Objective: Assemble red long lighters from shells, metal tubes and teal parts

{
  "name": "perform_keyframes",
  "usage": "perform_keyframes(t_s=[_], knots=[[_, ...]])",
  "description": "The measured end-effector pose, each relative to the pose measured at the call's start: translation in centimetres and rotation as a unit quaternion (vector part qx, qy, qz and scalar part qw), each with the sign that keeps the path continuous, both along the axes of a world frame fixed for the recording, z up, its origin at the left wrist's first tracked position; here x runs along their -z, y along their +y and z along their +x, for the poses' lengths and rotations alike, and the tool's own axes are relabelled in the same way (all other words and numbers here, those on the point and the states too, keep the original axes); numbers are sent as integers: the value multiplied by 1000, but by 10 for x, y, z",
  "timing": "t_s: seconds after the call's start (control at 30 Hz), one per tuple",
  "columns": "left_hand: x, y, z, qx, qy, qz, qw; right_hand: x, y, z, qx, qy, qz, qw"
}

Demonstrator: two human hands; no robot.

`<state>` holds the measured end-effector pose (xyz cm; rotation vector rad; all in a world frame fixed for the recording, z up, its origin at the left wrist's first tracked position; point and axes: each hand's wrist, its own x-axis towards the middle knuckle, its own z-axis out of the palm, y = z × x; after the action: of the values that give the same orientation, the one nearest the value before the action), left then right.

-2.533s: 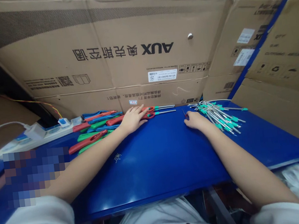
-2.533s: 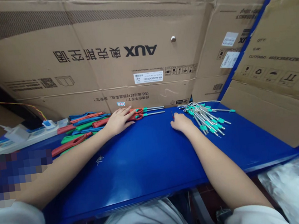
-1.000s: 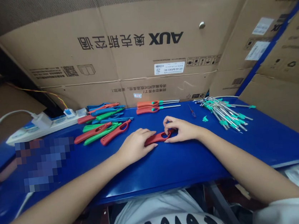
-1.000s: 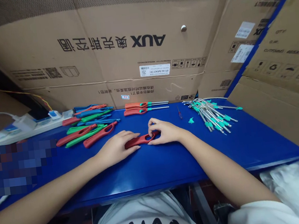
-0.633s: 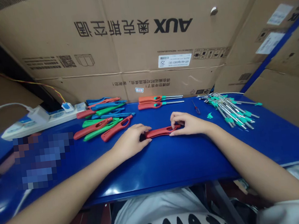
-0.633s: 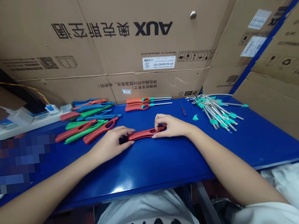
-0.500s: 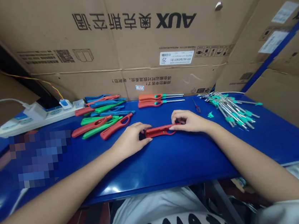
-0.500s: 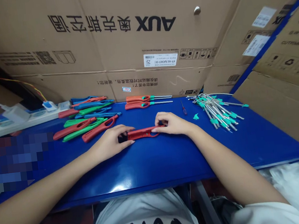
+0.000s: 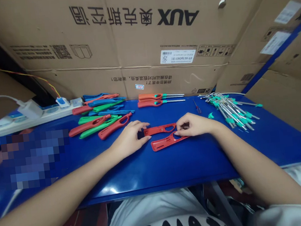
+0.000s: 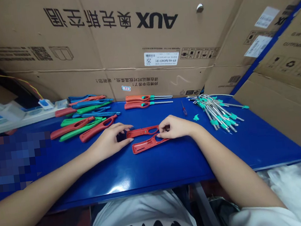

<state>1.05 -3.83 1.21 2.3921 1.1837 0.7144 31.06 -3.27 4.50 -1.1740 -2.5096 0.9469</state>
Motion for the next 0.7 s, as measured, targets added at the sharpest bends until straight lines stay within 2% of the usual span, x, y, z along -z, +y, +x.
perform_keyframes(t_s=[0.07,0.2,0.3,0.37,0.43,0.53,0.63,0.7], knots=[[1,2,-1,0,-2,5,1000,-1,-3,-4,-10,-40,2,999],[-3,5,-6,19,9,23,1000,0,-6,-10,4,-92,52,994],[-12,2,-9,63,58,65,994,0,-6,-11,2,-98,72,993],[-19,-1,-10,81,87,109,987,-3,-5,-9,22,-91,116,989],[-23,-5,-9,90,85,139,983,-8,-2,-3,83,-87,186,975],[-26,-9,-8,115,66,154,979,-17,5,14,243,-128,248,929],[-25,-10,-6,129,56,154,978,-23,14,45,432,-213,211,851],[-24,-11,-5,138,47,147,978,-25,18,68,504,-256,165,808]])
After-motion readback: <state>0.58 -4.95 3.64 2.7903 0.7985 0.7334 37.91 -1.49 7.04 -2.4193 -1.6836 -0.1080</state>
